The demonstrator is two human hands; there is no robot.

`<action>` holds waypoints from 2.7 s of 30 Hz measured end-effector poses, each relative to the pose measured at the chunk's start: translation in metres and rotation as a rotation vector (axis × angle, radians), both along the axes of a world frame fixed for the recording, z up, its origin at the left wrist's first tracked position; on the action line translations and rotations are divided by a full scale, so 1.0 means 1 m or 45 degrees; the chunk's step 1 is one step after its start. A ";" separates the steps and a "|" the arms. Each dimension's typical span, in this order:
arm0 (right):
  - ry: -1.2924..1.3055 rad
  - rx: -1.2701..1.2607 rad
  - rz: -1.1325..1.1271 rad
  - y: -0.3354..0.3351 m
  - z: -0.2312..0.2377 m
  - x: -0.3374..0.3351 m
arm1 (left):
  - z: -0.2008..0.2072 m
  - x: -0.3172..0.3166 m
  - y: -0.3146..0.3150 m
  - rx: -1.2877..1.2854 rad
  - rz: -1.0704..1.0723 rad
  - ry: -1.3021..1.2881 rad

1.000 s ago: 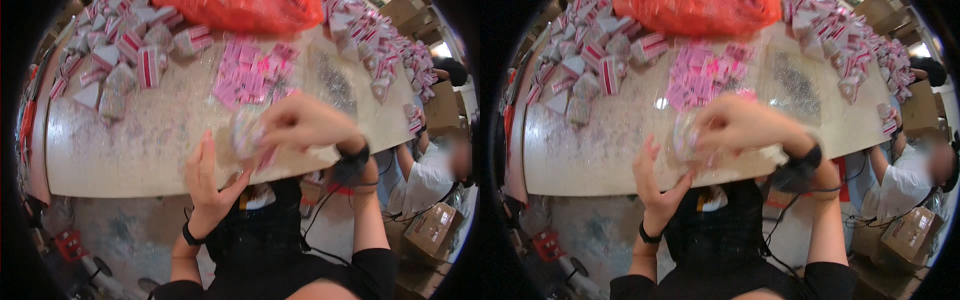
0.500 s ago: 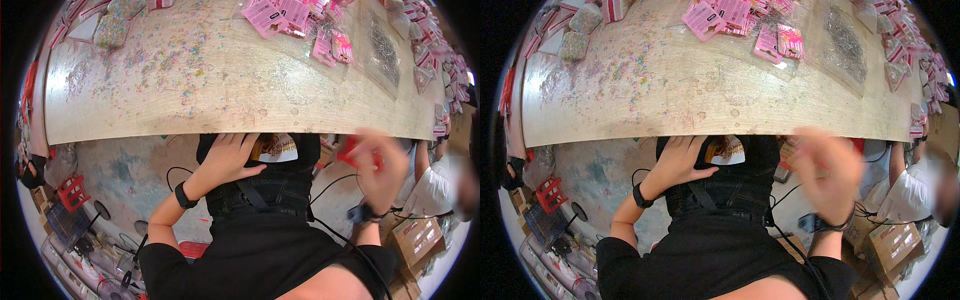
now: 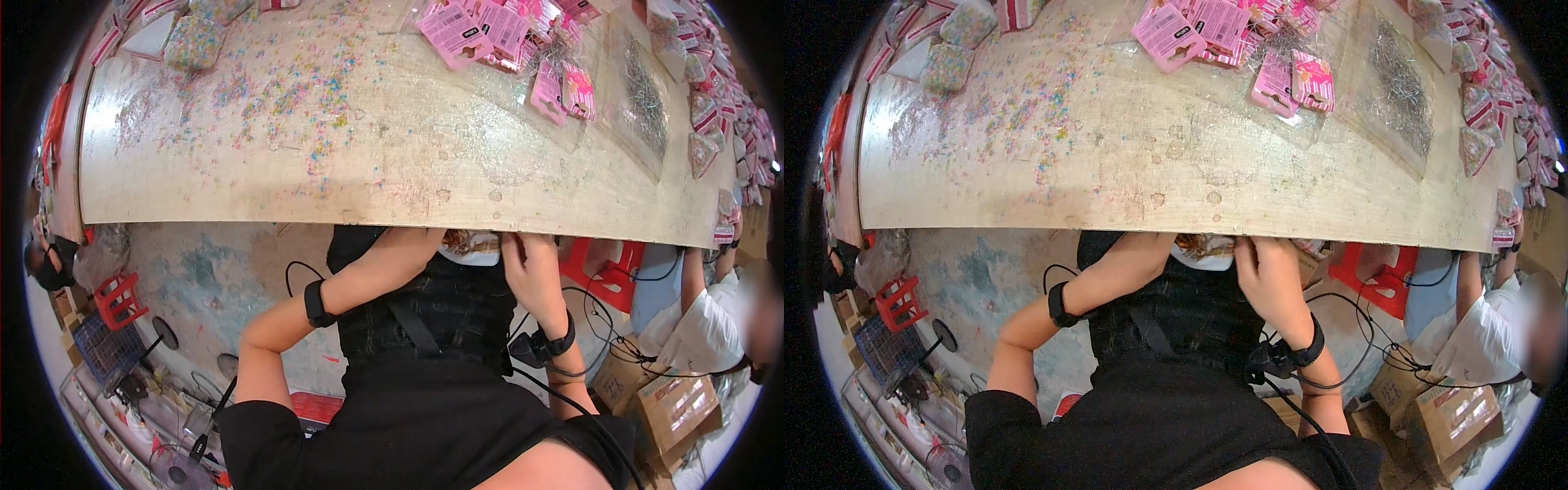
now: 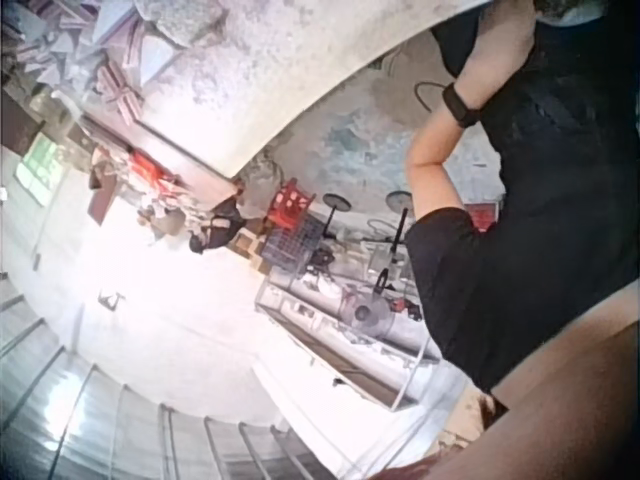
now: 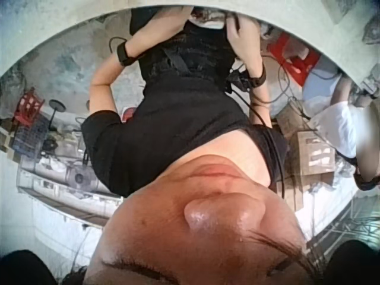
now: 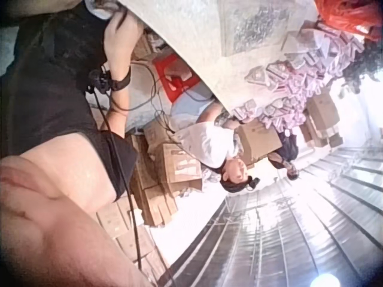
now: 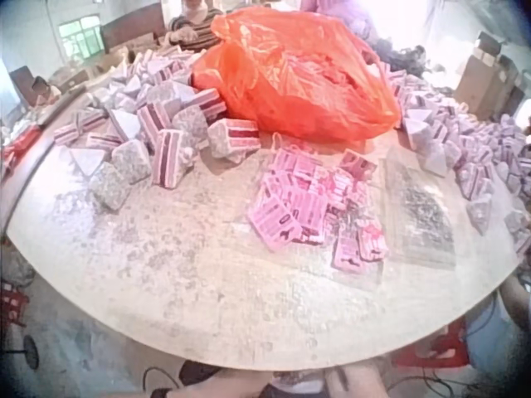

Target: Packaging decorative foam cake slices into small plastic bags and attaching product tags.

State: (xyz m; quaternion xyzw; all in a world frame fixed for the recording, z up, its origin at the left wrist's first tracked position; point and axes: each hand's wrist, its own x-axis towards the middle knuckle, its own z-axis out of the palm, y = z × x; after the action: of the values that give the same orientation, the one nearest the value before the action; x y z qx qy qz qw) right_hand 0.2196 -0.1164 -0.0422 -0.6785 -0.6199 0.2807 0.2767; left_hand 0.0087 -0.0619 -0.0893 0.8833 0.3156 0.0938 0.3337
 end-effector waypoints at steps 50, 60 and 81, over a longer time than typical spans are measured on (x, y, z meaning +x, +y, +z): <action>-0.568 -0.092 0.445 -0.010 0.033 -0.042 | 0.005 0.007 0.023 -0.915 -0.132 0.021; -0.260 0.010 0.201 -0.021 0.044 -0.031 | -0.001 0.002 0.019 -0.764 -0.059 0.051; 0.572 1.381 -0.253 -0.009 0.118 -0.020 | -0.007 -0.014 0.020 0.212 0.077 0.231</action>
State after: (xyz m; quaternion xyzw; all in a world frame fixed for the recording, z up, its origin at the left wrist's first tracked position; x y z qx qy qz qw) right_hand 0.1997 -0.1255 0.0757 -0.4189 -0.5347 0.0334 0.7331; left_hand -0.0054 -0.0423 -0.0967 0.9029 0.3620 0.0495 0.2265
